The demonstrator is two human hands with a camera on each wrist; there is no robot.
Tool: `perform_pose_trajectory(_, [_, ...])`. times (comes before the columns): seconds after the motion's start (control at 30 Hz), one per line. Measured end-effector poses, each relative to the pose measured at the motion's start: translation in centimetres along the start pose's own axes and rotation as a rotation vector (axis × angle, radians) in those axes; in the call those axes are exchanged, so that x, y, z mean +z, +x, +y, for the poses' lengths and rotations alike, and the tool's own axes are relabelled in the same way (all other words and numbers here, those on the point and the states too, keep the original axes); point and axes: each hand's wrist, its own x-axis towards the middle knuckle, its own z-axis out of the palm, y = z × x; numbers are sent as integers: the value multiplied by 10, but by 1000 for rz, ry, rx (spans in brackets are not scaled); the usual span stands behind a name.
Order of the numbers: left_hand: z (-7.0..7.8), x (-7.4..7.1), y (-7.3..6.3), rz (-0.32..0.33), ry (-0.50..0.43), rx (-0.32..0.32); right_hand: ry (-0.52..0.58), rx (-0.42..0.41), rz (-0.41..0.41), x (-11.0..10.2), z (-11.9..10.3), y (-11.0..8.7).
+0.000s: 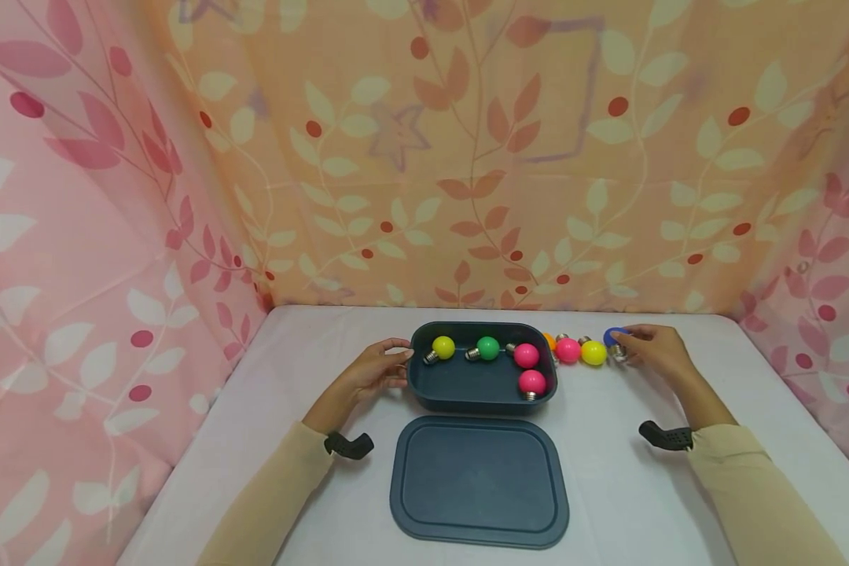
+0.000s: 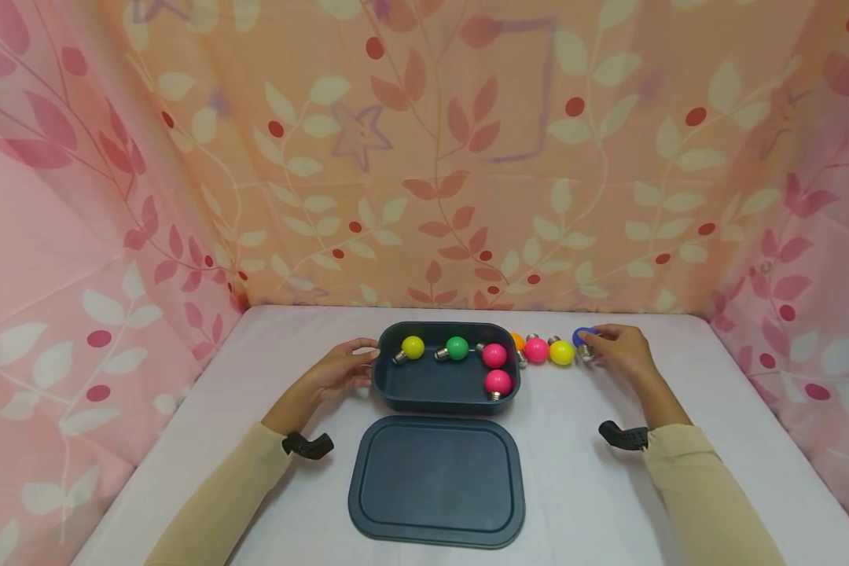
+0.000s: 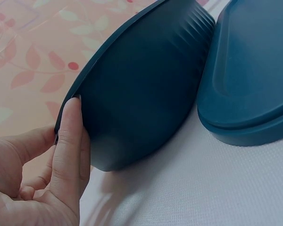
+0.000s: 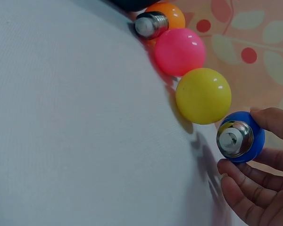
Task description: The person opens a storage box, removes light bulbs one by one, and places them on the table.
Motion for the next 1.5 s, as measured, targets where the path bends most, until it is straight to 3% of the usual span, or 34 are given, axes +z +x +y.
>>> perform_pose_trajectory(1.0, [1, -1, -1, -28, -24, 10, -57, -31, -31, 8, 6, 7])
perform_pose_trajectory(1.23, [0, -1, -1, -31, -29, 11, -29, -2, -45, 8, 5, 6])
perform_pose_trajectory(1.5, [-1, -1, 0, -24, -26, 15, -155, -37, 64, 7, -5, -7])
